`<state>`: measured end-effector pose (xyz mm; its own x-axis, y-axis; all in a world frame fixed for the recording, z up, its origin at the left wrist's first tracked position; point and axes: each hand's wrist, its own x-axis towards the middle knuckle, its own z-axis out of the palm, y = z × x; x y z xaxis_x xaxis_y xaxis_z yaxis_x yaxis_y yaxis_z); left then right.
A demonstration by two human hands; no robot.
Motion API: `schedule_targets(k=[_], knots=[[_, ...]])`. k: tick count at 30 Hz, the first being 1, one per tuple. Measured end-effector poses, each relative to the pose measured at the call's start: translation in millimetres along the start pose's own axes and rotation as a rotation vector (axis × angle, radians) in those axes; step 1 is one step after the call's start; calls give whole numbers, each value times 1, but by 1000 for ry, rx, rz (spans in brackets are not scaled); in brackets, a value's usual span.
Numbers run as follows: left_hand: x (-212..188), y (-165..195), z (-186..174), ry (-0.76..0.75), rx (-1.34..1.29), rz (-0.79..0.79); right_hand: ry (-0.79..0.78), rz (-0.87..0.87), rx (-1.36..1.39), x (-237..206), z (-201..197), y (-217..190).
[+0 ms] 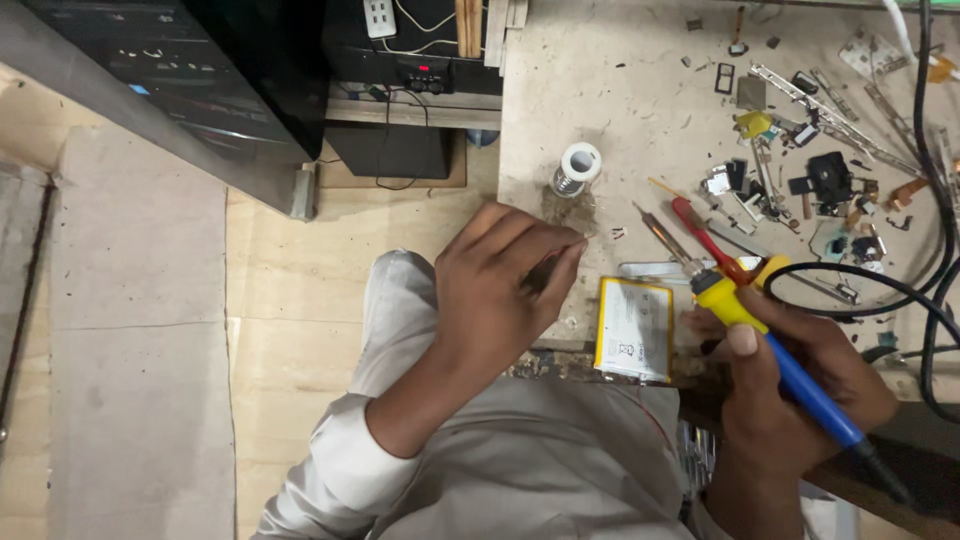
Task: The person solders a red wire to the terminal of a yellow phone battery pack using a soldering iron at a cluttered workbench. They then set the battery down, twist the wire strands between their fingers while seated, and pick the soldering iron back up to solder the wire again.
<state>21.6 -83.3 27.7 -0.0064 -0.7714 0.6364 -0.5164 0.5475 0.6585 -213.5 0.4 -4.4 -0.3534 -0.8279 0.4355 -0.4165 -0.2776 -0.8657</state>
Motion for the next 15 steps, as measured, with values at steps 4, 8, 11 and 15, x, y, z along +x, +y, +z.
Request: schedule_targets(k=[4,8,11,15], knots=[[7,-7,3,-17,-17,6,-1,120,-60,26,18,-42],[5,-7,2,-23,-46,-53,-296,446,6,57,27,-94],[5,-9,2,-18,-53,-57,-1,142,-182,39,36,-86],[3,-12,1,-17,-42,-27,17,203,-166,10,16,-30]])
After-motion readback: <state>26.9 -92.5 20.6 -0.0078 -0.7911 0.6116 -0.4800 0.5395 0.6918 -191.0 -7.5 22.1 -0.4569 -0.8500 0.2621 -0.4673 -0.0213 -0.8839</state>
